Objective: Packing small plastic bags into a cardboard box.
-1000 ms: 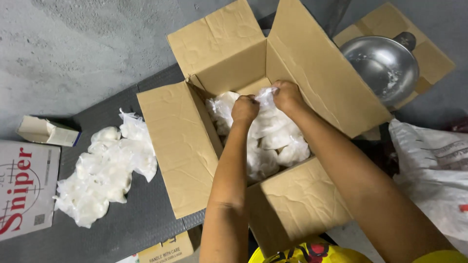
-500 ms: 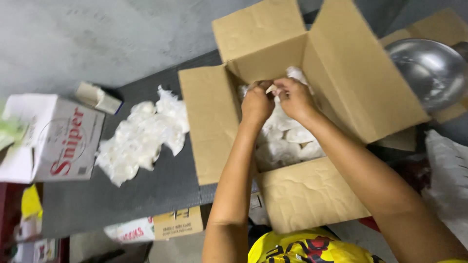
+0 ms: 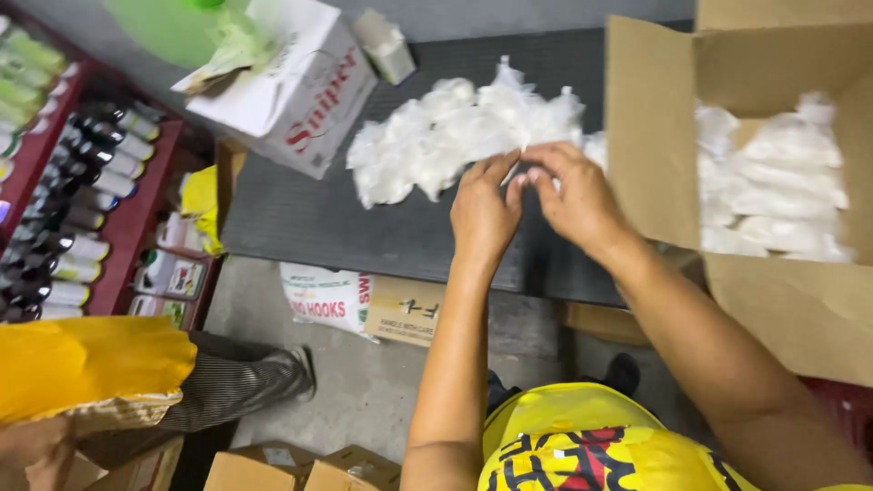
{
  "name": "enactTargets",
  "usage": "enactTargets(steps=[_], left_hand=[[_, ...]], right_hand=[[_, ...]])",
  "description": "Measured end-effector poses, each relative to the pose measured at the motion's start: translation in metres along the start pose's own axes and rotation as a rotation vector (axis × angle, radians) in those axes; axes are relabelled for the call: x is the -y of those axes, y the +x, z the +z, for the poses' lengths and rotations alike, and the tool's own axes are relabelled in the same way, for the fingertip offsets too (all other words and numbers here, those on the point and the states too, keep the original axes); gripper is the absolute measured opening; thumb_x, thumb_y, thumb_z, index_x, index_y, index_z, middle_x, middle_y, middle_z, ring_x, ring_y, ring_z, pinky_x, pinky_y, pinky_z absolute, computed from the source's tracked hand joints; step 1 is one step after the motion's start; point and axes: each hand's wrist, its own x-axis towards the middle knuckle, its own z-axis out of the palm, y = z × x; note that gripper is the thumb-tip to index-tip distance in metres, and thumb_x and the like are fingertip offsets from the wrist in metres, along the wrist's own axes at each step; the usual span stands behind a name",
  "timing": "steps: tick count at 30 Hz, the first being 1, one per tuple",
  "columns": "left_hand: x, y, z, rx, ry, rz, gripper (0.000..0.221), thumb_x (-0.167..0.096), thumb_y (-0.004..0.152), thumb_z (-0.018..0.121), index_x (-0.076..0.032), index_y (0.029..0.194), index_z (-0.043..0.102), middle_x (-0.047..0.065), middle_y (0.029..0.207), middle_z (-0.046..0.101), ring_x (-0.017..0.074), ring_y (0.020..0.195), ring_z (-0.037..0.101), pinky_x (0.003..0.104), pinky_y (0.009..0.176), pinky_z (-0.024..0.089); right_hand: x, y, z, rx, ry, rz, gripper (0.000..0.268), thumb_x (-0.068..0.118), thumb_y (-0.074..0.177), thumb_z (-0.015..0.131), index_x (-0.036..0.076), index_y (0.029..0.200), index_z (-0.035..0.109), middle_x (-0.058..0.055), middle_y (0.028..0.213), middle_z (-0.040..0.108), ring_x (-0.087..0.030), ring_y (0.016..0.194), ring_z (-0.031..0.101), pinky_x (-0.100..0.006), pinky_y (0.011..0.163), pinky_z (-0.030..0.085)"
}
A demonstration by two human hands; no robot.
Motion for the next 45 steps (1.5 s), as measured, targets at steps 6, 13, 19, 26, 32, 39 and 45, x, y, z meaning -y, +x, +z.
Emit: enactTargets(steps=[6,13,19,26,32,39,45], left_hand=[[0.123,-0.049,-0.069,0.003,0.018,-0.218,0.030,-0.018,0.087,0.075,-0.016,0.116,0.077,0.011,0.120,0.073,0.0335,0.113,0.067,0.042,0.095,0.054],[0.227,-0.066,-0.058,-0.004,-0.033,-0.351,0.032,-0.016,0.085,0.076,-0.011,0.117,0.076,0.018,0.124,0.070,0.0375,0.115,0.066,0.043,0.097,0.052],[0.282,-0.027,-0.013,0.122,-0.064,-0.452,0.047,-0.016,0.084,0.077,-0.009,0.129,0.069,0.020,0.129,0.067,0.0386,0.119,0.063,0.044,0.099,0.051],[0.362,0.038,0.099,0.217,-0.040,-0.491,0.060,-0.018,0.081,0.079,-0.011,0.138,0.064,0.029,0.140,0.055,0.0448,0.130,0.054,0.045,0.109,0.044],[0.400,0.046,0.160,0.267,0.105,-0.525,0.055,-0.017,0.077,0.083,-0.010,0.130,0.069,0.035,0.150,0.040,0.0516,0.137,0.039,0.047,0.113,0.035],[0.430,0.006,0.157,0.168,0.010,-0.428,0.037,-0.008,0.085,0.072,-0.002,0.122,0.072,0.015,0.137,0.067,0.0412,0.132,0.056,0.044,0.117,0.041],[0.355,-0.002,0.083,0.144,-0.369,-0.452,0.032,-0.002,0.088,0.067,0.001,0.120,0.072,0.016,0.131,0.069,0.0334,0.122,0.067,0.037,0.106,0.050]], right_hand=[[0.028,-0.027,0.142,0.167,-0.040,-0.042,0.031,0.005,0.092,0.066,0.001,0.123,0.069,-0.021,0.122,0.069,-0.041,0.112,0.066,-0.044,0.095,0.052],[-0.004,-0.017,0.216,0.395,-0.041,0.047,0.039,0.006,0.090,0.066,0.003,0.129,0.066,-0.020,0.126,0.067,-0.042,0.112,0.065,-0.043,0.095,0.053],[-0.084,0.032,0.260,0.412,-0.108,0.193,0.049,0.007,0.088,0.068,0.006,0.136,0.062,-0.020,0.126,0.065,-0.041,0.111,0.064,-0.044,0.094,0.053],[-0.194,0.106,0.312,0.329,-0.225,0.290,0.055,0.005,0.086,0.068,0.006,0.140,0.058,-0.019,0.141,0.060,-0.038,0.122,0.061,-0.043,0.102,0.050],[-0.258,0.116,0.354,0.316,-0.214,0.367,0.051,0.005,0.087,0.067,0.006,0.137,0.062,-0.020,0.137,0.061,-0.038,0.120,0.060,-0.043,0.099,0.049],[-0.270,0.062,0.350,0.284,-0.244,0.275,0.007,0.010,0.088,0.071,0.006,0.094,0.074,-0.015,0.094,0.066,-0.037,0.094,0.065,-0.046,0.082,0.053],[-0.216,0.015,0.305,0.131,-0.039,0.435,0.010,0.009,0.089,0.075,0.006,0.099,0.073,-0.011,0.090,0.065,-0.025,0.078,0.067,-0.037,0.072,0.055]])
